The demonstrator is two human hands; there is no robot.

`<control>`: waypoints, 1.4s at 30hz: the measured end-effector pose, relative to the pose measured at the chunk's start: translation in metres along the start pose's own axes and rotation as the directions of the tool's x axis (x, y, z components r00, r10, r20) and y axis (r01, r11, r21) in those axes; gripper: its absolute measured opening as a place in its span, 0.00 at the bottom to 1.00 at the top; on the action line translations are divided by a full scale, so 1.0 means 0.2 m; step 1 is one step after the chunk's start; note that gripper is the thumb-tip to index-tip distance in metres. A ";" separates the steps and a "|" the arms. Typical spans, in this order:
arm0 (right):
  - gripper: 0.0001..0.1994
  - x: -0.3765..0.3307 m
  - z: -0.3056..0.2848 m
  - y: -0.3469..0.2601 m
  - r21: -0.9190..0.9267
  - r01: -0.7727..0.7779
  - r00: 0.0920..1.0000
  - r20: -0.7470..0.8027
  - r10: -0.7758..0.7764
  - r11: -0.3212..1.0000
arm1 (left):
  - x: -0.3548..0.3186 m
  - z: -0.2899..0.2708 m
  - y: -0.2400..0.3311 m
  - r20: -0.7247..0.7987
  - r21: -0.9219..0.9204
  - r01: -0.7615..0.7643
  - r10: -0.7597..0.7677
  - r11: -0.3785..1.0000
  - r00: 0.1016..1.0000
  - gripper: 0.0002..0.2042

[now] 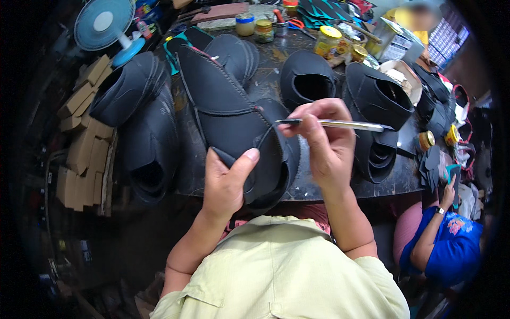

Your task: The person trims excess material from the interior of a black slipper using scissors, then marks the exterior with a pen. They handle multiple slippers and a colorful tote bag, retrieving a small black item from the bag.

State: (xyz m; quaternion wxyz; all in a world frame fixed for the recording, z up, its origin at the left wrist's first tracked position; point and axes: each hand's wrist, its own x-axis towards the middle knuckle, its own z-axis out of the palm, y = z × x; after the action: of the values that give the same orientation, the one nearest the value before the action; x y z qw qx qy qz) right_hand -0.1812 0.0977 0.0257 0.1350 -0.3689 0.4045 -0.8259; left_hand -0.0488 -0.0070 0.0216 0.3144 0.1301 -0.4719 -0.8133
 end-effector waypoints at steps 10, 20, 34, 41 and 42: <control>0.07 0.03 0.08 0.01 -0.427 0.173 0.983 0.127 -0.131 0.887 | -0.04 -0.04 -0.03 -0.028 0.129 -0.047 0.051 0.991 0.998 0.10; 0.07 0.02 0.08 0.02 -0.462 0.192 0.980 0.136 -0.145 0.866 | -0.03 -0.05 -0.01 0.003 0.172 -0.037 0.037 0.984 0.999 0.09; 0.06 0.02 0.09 0.03 -0.465 0.175 0.984 0.106 -0.142 0.868 | -0.03 -0.05 0.00 0.014 0.155 -0.043 0.041 0.987 0.999 0.10; 0.06 0.02 0.08 0.04 -0.478 0.211 0.976 0.152 -0.156 0.853 | -0.03 -0.06 0.00 0.012 0.148 -0.010 0.009 0.989 1.000 0.10; 0.06 0.03 0.07 0.04 -0.495 0.239 0.967 0.197 -0.159 0.835 | -0.03 -0.05 0.01 0.008 0.146 -0.007 0.006 0.989 1.000 0.10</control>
State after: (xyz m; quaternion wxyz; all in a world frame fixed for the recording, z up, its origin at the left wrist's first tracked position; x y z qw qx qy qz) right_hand -0.1747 0.0818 0.0285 -0.0256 -0.4918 0.5587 -0.6673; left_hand -0.0380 -0.0110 0.0165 0.3050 0.1482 -0.5317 -0.7761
